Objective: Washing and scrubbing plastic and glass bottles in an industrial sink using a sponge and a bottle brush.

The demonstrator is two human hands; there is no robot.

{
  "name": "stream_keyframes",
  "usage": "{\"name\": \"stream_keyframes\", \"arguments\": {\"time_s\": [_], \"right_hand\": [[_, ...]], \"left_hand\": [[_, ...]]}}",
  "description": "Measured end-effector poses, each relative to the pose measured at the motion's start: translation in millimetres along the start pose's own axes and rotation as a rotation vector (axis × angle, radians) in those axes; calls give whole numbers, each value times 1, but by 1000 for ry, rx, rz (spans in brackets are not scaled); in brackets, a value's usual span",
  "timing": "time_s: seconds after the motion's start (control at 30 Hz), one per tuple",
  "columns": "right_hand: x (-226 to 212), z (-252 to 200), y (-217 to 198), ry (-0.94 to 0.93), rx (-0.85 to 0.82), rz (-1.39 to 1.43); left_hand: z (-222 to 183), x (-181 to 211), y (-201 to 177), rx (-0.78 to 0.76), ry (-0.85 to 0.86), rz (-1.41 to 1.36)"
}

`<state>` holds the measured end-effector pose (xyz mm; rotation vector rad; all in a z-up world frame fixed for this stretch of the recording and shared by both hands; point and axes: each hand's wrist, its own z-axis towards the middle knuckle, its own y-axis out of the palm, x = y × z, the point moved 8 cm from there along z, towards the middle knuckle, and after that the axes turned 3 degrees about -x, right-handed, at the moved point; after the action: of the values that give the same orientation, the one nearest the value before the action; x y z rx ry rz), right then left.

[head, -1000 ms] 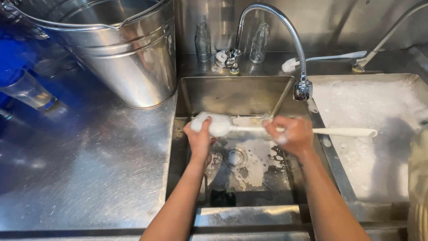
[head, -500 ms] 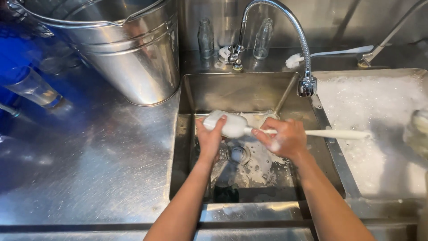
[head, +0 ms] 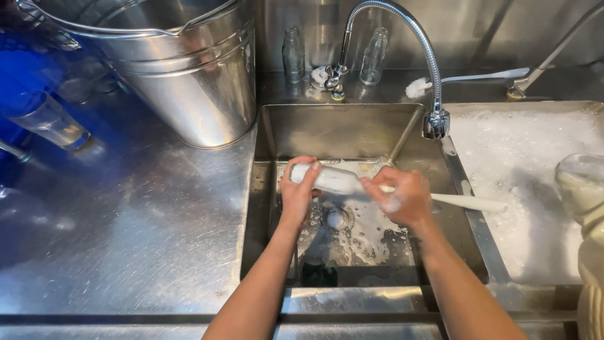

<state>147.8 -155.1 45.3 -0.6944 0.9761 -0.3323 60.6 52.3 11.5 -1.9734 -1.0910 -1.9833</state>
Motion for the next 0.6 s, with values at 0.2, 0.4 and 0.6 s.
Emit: {"name": "stream_keyframes", "arguments": {"time_s": [0.2,0.4,0.6], "right_hand": [[53,12,-31,-33,104,-4],[87,13,-27,37,70,-30],[9,2,-13,45,-64,-62]], "left_hand": [[21,-11,-26,69,68,150],[31,-10,-42,61,172,353],[33,-9,-44,35,289,468]]}}
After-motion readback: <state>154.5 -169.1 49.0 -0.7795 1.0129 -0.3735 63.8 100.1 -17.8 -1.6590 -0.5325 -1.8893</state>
